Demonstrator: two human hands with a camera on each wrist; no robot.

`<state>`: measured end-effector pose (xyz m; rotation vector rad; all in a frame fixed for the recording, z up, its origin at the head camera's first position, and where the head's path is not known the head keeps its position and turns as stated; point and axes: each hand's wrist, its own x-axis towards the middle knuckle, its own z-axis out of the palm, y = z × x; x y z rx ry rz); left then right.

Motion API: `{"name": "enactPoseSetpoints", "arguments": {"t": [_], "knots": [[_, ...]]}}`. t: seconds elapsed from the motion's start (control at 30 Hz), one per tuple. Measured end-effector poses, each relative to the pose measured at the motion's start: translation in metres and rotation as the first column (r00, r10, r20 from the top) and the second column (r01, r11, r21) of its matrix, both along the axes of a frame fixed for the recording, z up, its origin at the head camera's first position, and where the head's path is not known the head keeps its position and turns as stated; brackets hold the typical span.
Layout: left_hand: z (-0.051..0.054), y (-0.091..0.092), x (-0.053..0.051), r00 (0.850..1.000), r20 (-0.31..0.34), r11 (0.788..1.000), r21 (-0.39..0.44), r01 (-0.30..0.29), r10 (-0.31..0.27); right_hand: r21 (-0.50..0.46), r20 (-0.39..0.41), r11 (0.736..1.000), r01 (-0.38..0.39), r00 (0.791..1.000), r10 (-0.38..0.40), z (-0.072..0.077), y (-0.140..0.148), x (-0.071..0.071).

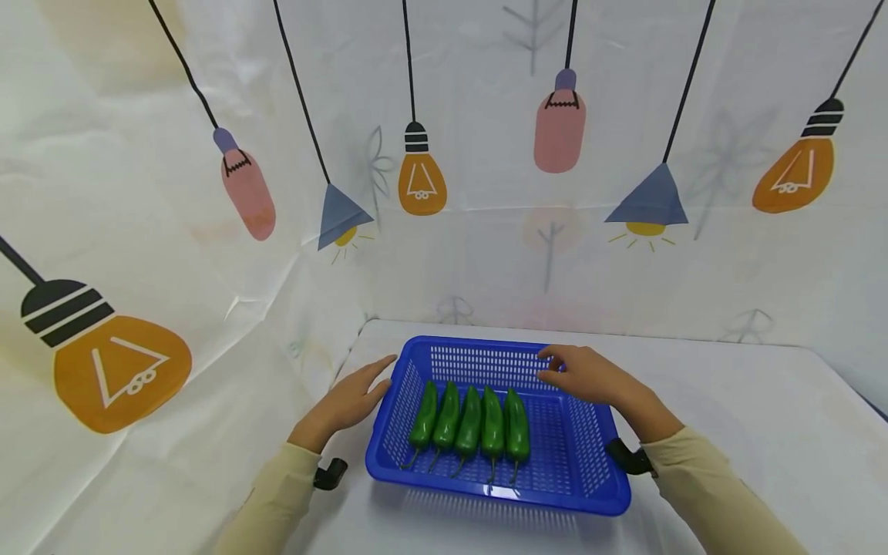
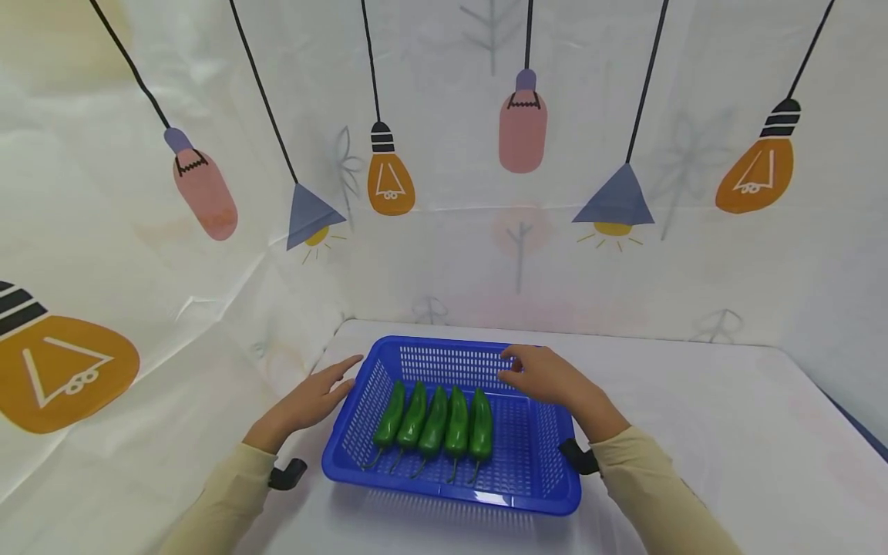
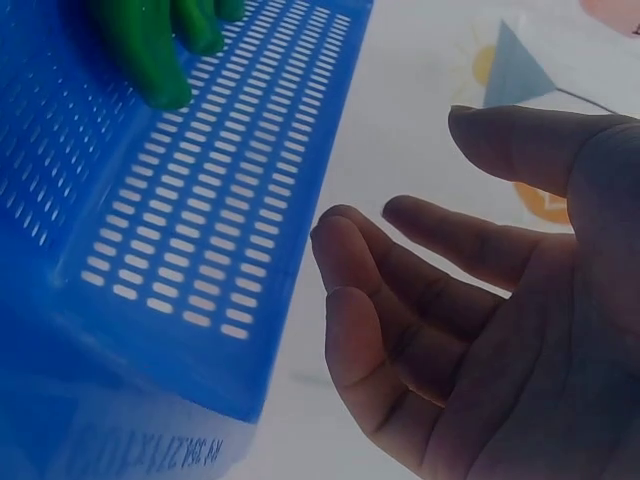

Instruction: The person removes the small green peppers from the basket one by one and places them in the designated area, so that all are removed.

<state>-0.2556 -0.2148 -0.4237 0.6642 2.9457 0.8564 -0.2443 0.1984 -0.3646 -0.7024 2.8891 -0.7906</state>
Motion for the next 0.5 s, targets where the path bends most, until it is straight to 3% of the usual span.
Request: {"name": "enactPoseSetpoints", "arguments": {"t": [0.5], "knots": [[-0.012, 0.001, -0.005, 0.999, 0.051, 0.995, 0.099, 0.003, -0.008, -0.012, 0.003, 1.0, 0.009, 1.0, -0.009, -0.002, -0.009, -0.008]]}}
